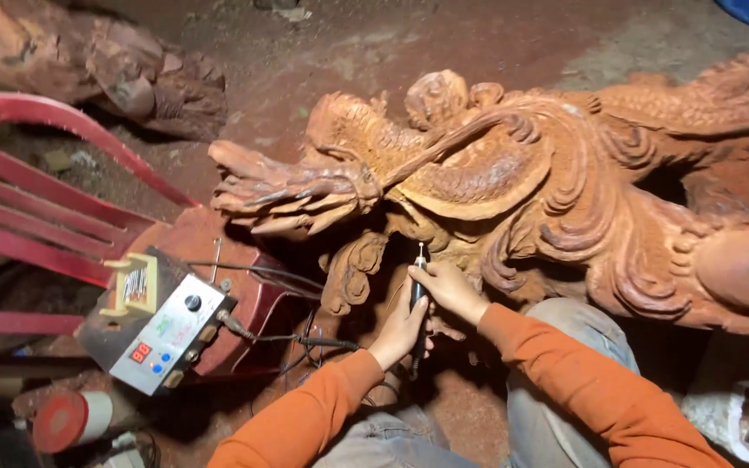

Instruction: Using a rotary power tool to carve intricate details and textures into a large wooden dragon sculpture.

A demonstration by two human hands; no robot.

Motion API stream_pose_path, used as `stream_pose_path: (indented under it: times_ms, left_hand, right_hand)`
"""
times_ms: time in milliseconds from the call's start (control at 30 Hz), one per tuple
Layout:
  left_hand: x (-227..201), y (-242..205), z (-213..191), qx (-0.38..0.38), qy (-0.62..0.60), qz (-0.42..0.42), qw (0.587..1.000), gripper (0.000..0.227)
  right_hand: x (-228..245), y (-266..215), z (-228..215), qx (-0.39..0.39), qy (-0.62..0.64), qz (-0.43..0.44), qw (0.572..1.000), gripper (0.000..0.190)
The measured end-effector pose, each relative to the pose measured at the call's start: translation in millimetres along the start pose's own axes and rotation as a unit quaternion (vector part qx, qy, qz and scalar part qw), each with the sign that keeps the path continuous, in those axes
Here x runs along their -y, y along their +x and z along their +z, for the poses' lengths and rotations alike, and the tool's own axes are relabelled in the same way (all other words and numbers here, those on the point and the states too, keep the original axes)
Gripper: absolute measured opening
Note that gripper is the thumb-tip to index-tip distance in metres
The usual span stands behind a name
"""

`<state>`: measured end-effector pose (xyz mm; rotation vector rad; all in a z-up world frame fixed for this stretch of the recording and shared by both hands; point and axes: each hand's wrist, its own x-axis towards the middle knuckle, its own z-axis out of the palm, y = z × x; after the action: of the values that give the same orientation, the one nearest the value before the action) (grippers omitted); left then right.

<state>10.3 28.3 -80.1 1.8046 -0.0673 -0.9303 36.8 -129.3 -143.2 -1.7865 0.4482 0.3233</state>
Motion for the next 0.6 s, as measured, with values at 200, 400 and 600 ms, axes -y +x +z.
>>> stream_pose_path:
  times_ms: [200,400,600]
  left_hand:
    - [7.3,15.2,-6.6,-0.038,-0.024,-0.019,0.999,0.065]
    - [8.4,23.0,-9.9,-0.027,-0.01,-0.016,0.999,0.065]
    - [1.9,26.2,-5.4,-0.035,-0.042,-0.009,0.998,0.064]
  right_hand:
    - [16.9,3.1,4.4,-0.007,-0.102,-0.004,0.995,0.05]
    - [31.2,-7.9,-0.1,-0.019,-0.077,-0.014,0.997,0.05]
    - [21.0,3.2,1.2,-0.052,-0.084,-0.007,0.995,0.052]
